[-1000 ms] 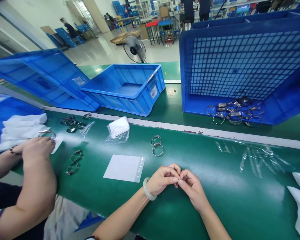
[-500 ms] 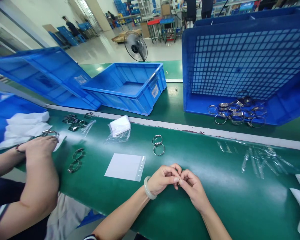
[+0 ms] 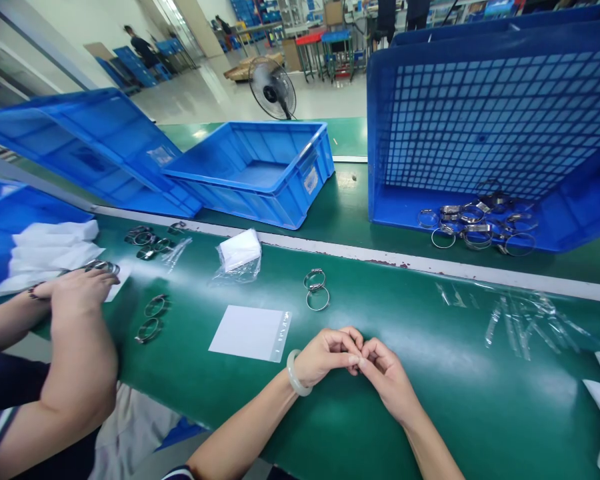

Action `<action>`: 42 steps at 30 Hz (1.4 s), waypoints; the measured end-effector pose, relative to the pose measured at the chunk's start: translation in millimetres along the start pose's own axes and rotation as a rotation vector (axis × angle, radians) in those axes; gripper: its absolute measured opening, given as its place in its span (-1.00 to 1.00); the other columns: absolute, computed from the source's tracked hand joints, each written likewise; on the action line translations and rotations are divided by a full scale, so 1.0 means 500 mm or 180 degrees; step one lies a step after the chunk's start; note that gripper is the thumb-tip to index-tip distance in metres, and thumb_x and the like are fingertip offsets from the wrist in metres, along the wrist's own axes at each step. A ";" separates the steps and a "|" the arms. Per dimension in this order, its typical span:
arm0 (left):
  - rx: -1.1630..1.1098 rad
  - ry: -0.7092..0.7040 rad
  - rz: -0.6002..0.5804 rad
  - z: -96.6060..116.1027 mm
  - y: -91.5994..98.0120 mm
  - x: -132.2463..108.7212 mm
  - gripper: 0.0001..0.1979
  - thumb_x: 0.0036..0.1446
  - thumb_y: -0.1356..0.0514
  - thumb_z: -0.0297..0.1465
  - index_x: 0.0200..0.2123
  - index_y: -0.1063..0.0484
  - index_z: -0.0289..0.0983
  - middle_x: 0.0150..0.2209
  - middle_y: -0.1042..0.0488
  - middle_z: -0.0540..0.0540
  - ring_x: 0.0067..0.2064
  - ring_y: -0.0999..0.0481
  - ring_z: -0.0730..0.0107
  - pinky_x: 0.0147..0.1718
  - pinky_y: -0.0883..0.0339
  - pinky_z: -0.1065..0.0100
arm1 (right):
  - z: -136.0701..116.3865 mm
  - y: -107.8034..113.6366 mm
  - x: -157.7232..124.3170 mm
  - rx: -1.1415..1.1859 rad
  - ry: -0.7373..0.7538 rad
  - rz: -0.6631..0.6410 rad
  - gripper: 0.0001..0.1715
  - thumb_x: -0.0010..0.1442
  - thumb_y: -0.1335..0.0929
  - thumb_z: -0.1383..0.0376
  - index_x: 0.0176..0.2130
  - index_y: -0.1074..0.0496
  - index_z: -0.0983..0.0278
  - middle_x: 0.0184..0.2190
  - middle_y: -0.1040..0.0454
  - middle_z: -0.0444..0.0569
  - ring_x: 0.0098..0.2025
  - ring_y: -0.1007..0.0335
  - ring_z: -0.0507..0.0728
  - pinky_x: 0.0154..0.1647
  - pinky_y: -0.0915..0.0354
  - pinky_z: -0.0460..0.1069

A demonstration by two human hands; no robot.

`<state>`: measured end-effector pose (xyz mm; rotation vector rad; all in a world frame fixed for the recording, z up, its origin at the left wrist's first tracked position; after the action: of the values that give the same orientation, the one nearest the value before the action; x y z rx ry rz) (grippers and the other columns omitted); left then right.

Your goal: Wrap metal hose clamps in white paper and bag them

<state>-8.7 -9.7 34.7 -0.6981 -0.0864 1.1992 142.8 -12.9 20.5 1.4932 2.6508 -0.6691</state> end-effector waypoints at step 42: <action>-0.0063 0.0103 -0.0130 -0.001 -0.001 -0.002 -0.76 -0.13 -0.41 -0.33 -0.42 -0.55 -0.38 -0.27 -0.37 -0.08 -0.42 -0.51 0.51 -0.42 -0.48 0.42 | -0.011 0.009 -0.004 0.0182 -0.0120 -0.0212 -0.77 0.22 -0.36 0.19 -0.39 -0.30 0.25 -0.43 -0.39 -0.13 -0.32 -0.31 0.06 -0.22 -0.18 -0.04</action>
<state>-8.3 -10.7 35.1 -0.7294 -0.0853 1.1490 148.8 -10.4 24.5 1.3963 2.6856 -0.7759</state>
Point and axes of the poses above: each hand's wrist, its own x-axis towards the middle knuckle, its own y-axis out of the back of the hand, z = x × y, the point moved 2 cm from there along x, towards the middle knuckle
